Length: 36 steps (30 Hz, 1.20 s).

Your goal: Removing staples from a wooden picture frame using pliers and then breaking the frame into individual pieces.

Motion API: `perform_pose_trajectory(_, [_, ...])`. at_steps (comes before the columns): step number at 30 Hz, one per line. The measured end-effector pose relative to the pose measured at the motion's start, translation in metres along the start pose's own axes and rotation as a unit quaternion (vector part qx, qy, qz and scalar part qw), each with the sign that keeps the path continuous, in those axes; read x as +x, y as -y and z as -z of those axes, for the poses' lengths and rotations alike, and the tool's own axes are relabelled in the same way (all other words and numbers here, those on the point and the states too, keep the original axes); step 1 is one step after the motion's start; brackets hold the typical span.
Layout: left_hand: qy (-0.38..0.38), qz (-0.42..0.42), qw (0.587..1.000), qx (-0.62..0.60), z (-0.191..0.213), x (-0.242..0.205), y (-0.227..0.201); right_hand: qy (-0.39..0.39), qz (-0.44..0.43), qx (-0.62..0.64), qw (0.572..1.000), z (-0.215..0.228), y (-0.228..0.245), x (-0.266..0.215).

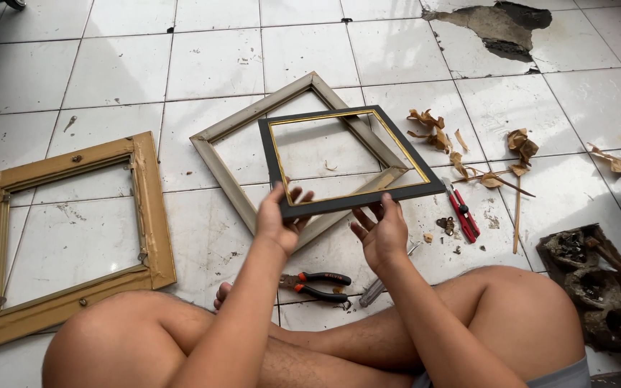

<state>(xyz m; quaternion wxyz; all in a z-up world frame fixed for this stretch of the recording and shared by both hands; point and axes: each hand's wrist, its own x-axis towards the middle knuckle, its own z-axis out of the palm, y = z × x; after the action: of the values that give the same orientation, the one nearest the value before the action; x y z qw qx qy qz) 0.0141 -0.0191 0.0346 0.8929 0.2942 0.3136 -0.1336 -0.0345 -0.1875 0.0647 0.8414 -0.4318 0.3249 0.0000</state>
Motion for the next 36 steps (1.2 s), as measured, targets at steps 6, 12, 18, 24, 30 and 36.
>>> perform_pose_trajectory(6, [0.018,-0.083,0.975,-0.204,-0.012,-0.025,0.026,0.080,0.021,0.052,0.995,-0.009,-0.010,-0.005])
perform_pose_trajectory(12, [0.012,-0.142,0.987,0.068,-0.037,-0.050,0.041,0.098,-0.043,-0.021,0.994,0.008,-0.051,0.018])
perform_pose_trajectory(18, [-0.011,-0.089,0.989,-0.119,-0.003,-0.015,0.021,0.112,-0.126,0.160,0.973,0.006,-0.020,0.012])
perform_pose_trajectory(24, [0.014,-0.052,0.987,-0.153,-0.022,-0.047,0.049,0.207,-0.212,0.313,0.902,0.015,-0.015,0.028])
perform_pose_trajectory(30, [0.154,-0.020,0.974,-0.166,-0.025,-0.055,0.051,0.225,-0.149,0.311,0.911,0.015,-0.020,0.024])
perform_pose_trajectory(36, [0.235,0.009,0.941,-0.242,-0.014,-0.040,0.053,0.229,-0.182,0.430,0.854,0.014,-0.027,0.027])
